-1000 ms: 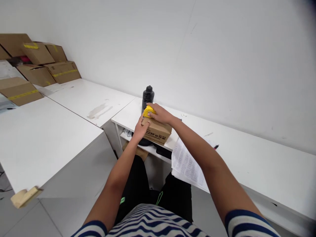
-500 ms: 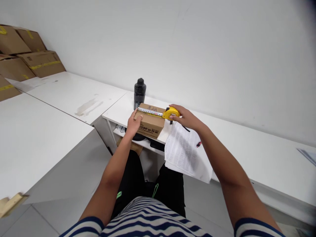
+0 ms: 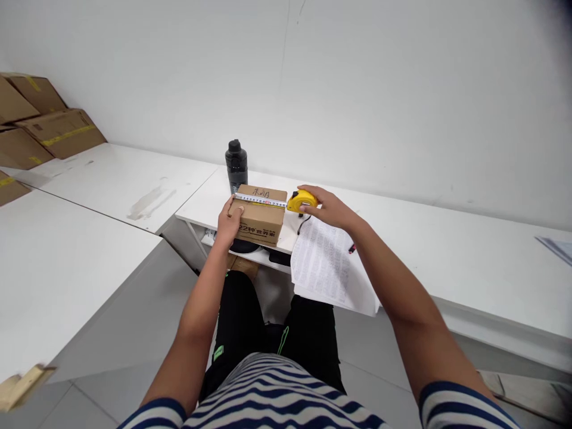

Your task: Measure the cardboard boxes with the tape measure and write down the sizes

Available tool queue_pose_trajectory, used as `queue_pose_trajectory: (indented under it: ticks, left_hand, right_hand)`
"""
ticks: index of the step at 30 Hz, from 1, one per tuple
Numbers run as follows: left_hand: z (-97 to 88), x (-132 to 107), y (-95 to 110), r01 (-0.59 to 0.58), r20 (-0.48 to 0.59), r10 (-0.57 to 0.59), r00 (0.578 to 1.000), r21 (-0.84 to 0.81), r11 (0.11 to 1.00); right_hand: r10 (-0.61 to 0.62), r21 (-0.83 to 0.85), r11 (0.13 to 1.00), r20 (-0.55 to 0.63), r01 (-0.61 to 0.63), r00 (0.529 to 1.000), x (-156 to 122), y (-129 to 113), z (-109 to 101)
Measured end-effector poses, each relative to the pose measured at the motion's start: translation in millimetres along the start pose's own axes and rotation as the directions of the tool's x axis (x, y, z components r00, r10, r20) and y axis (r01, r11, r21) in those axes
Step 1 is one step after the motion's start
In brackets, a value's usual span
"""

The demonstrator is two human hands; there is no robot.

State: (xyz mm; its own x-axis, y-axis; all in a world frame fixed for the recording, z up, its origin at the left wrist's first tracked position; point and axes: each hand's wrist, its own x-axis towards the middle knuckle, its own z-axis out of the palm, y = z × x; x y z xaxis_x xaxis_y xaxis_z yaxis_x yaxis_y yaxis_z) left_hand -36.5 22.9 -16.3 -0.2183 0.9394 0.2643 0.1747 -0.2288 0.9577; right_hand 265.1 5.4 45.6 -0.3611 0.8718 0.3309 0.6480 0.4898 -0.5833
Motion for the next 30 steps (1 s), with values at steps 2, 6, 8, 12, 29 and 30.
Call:
queue_pose_trajectory:
  ticks: [2,6,8,12,29,30]
  left_hand:
    - [0.0,-0.1,0.9,-0.006,-0.006,0.005,1.000,-0.003,1.000]
    - [0.1,-1.0,3.2,0.007,-0.005,-0.007,1.000,-0.024,1.000]
    - [0.1,-1.3,3.8,0.012,-0.004,-0.012,1.000,-0.035,0.999]
    - [-0.1,-0.9,3.0,0.010,0.004,-0.010,1.000,-0.031,0.999]
    - [-0.5,-2.2,3.7,0.023,0.026,-0.022,0.999,-0.042,0.999]
    - [-0.5,-2.2,3.8,0.024,0.026,-0.023,0.999,-0.043,0.999]
  right_hand:
    - [-0.001,0.004,1.000,0.000,0.001,1.000,0.2,-1.6,0.8]
    - [0.001,0.017,1.000,-0.003,-0.001,1.000,2.3,-4.0,2.3]
    - [0.002,0.023,1.000,-0.010,-0.001,1.000,2.6,-4.4,2.8]
    - [0.003,0.026,1.000,-0.026,-0.003,1.000,1.8,-5.4,3.3]
    - [0.006,0.025,1.000,-0.031,-0.005,0.999,5.7,-13.5,3.9]
    - [0.008,0.025,1.000,-0.033,-0.007,0.999,5.4,-13.5,4.1]
